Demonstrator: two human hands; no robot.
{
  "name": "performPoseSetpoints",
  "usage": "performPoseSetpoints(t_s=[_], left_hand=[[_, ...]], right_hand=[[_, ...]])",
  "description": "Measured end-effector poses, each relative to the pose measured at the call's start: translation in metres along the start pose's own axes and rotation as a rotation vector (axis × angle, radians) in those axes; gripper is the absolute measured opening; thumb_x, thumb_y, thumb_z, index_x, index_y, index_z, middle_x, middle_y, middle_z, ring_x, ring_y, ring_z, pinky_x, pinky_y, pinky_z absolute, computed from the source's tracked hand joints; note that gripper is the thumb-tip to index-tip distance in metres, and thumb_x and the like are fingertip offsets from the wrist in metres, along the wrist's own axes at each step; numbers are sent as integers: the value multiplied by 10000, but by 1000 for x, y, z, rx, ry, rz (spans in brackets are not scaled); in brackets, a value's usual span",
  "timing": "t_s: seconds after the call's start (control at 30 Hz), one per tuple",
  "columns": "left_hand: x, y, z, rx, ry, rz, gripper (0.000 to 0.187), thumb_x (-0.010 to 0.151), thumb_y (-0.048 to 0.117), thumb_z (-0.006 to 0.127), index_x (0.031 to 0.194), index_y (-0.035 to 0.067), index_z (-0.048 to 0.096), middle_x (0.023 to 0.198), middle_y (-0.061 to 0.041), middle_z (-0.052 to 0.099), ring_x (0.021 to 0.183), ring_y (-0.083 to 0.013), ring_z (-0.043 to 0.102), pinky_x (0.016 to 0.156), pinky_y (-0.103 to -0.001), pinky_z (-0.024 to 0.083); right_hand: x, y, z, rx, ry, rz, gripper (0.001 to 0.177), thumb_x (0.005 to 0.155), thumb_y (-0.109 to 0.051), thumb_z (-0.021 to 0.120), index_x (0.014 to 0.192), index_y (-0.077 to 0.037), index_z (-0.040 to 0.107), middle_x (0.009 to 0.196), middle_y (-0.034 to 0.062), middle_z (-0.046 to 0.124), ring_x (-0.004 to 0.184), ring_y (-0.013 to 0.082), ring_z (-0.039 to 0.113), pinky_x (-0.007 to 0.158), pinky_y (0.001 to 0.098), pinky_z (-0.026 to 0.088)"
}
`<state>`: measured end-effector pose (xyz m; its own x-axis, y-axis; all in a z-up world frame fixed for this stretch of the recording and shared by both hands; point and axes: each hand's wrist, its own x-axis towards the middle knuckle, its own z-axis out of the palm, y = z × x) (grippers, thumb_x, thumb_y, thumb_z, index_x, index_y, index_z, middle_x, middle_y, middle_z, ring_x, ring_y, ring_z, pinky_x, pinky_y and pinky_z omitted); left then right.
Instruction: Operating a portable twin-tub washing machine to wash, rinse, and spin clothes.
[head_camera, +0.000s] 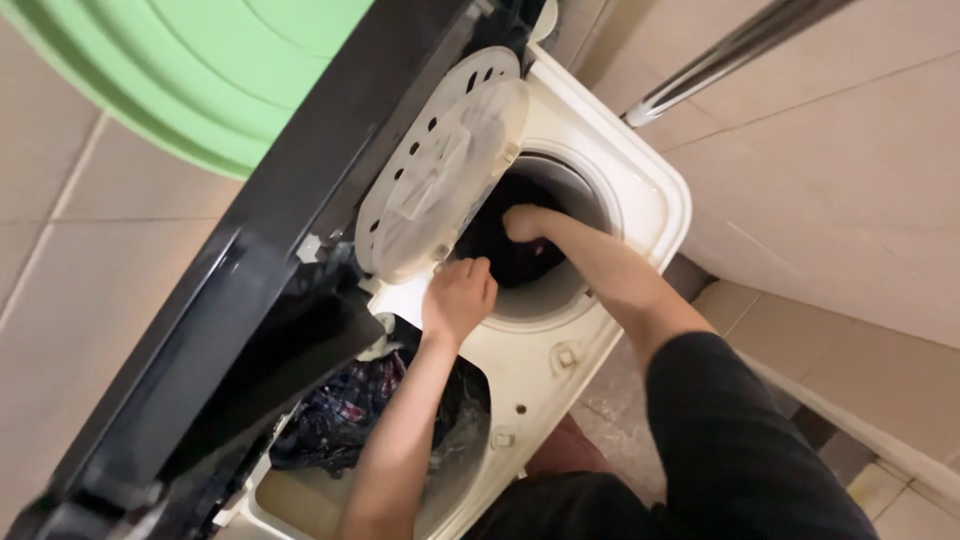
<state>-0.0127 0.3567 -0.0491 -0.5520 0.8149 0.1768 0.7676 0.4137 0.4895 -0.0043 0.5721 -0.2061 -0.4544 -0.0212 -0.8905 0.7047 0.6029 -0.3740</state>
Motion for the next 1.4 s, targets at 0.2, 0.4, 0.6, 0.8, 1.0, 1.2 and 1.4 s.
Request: performPoseSetpoints(t_s=[0.2,0.4,0.6,0.8,1.0,1.2,1.4], left_hand=[[-4,-3,4,-23,11,7,79,914,153,626,939,78,622,841,-118,632,857,-336,646,754,-479,525],[-20,7,-3,-245,245,-196,321,969,53,603,1283,15,549,1285,-214,560,1232,-414,535,1015,-495,482],[-40,65,-76,-250,576,-166,765,751,-6,628,1463,-17,348,1445,-253,381,1362,-490,401,1188,-561,321],[-102,73,-113,-454,547,-149,827,763,34,708,1496,-52,335,1491,-300,429,1395,-474,404,1185,-524,307],[-195,34,-163,-699,622,-221,588,928,151,720,1437,-17,478,1304,-162,689,1215,-255,666,1053,-356,503],[-310,24,-273,-765,794,-220,461,953,143,742,1358,6,569,1252,-115,695,1164,-181,654,1053,-314,509],[-386,-10,-295,-718,636,-436,460,894,200,713,1304,15,613,1195,-129,748,1089,-198,689,981,-314,523]], right_hand=[[-44,25,14,166,380,-466,202,779,-5,545,833,-62,731,795,132,718,732,275,677,689,398,524],[-198,-22,-24,619,472,-653,157,716,48,517,755,-89,583,708,-36,525,706,95,476,603,271,379],[-323,-97,-15,714,484,-778,197,753,76,487,777,-105,560,728,-44,515,673,71,450,561,239,340],[-449,-172,42,925,248,-942,215,736,95,451,779,-99,532,744,-26,537,647,81,467,532,235,360],[-474,-252,137,879,55,-1187,197,779,90,470,834,-91,525,825,-19,532,756,84,493,654,233,402],[-473,-352,234,909,-210,-1224,220,750,97,445,831,-91,525,824,-7,543,744,94,493,645,251,407],[-440,-382,280,665,-268,-1113,194,744,73,456,846,-76,526,809,-20,532,736,85,493,609,244,386]])
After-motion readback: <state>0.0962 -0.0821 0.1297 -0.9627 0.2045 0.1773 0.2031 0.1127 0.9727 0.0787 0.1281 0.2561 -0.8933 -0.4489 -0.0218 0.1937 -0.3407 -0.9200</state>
